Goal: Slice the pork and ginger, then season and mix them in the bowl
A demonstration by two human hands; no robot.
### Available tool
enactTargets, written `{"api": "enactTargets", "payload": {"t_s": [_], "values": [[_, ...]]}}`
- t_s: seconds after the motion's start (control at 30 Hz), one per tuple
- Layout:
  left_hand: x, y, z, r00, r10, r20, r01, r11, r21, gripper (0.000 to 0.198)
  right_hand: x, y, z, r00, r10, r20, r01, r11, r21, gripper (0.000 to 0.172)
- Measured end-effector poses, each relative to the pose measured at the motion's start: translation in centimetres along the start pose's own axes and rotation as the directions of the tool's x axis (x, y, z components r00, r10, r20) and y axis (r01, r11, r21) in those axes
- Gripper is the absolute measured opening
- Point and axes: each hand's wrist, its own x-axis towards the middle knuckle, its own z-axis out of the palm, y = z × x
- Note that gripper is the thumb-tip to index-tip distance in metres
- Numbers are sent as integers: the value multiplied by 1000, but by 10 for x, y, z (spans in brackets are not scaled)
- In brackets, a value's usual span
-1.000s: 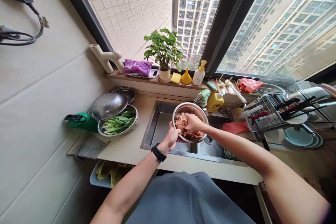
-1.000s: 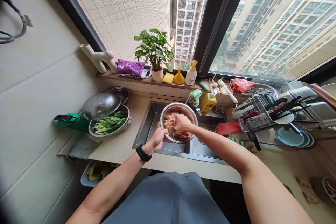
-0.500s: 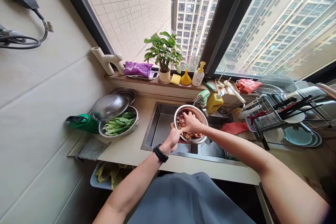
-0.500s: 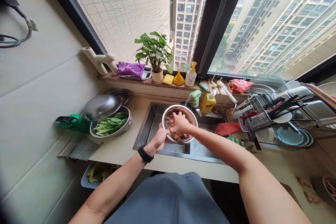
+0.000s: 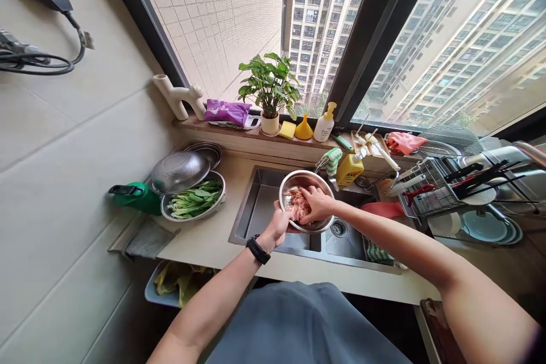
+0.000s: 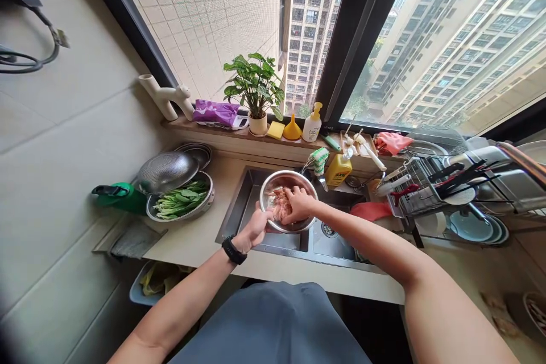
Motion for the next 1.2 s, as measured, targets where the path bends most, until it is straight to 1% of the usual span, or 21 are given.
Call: {"api": "enactTargets", "payload": {"t_s": [0.03,0.1,0.2,0.27,0.3,0.37,0.4,0.43,0.47,0.53,0.57,0.6,0.67,0.77,0.83,0.9,0.97,1.0,1.07,1.13,1.2], "values": [[-1,0,1,1000,23,4,-23,1000,-3,57,3,-2,5,995,101,-20,-101,995,4,114],[-2,1,2,998,60,8,-60,998,-8,56,9,-3,8,985,166,-47,-166,986,5,89],[-2,6,3,1000,19,23,-19,1000,9,57,16,0,-5,995,82,-51,-83,997,-10,36],[-1,10,3,998,-47,30,47,999,15,57,18,3,-20,996,-70,-63,66,996,-61,25],[0,11,3,997,-72,27,72,997,11,57,17,4,-26,981,-188,-52,183,979,-92,27],[1,11,3,996,-89,17,89,996,-2,56,15,4,-33,907,-421,14,420,901,-107,50],[1,10,2,996,-84,13,85,996,-8,55,13,3,-33,877,-479,45,481,873,-84,67],[1,8,2,997,-76,11,77,997,-12,55,12,2,-31,882,-468,59,471,881,-50,82],[1,6,2,998,-67,9,67,998,-16,54,11,0,-25,918,-394,56,395,918,-20,94],[0,1,3,999,-36,9,36,999,-24,54,12,-5,-11,994,-106,4,106,994,20,110],[-1,-1,3,1000,-15,9,15,999,-28,54,13,-7,-3,998,42,-35,-41,998,41,114],[-2,-3,4,1000,3,10,-3,1000,-27,53,15,-9,4,988,139,-64,-135,989,63,113],[-4,-4,4,1000,11,19,-11,1000,-10,52,20,-10,11,986,147,-84,-141,988,70,95],[-4,-2,4,999,-18,31,18,1000,10,52,25,-6,1,998,-39,-44,39,999,-3,48],[-3,2,2,999,-31,22,31,1000,-4,52,23,0,-14,977,-214,-1,213,973,-85,29],[-2,4,1,999,-35,4,35,999,-20,52,18,4,-27,900,-430,70,435,890,-133,37],[-1,5,1,999,-34,-6,34,999,-24,52,12,5,-32,829,-549,110,559,822,-109,63],[-1,5,1,1000,-31,-5,31,999,-23,52,10,4,-31,835,-541,97,549,832,-86,75],[-2,4,2,1000,-27,1,27,999,-19,52,8,-2,-26,909,-416,25,416,908,-54,87],[-3,4,4,999,-32,14,33,999,-22,52,9,-9,-19,958,-284,-41,282,958,-42,80],[-3,5,4,999,-38,20,38,999,-26,50,10,-12,-19,944,-328,-14,328,944,-23,61]]}}
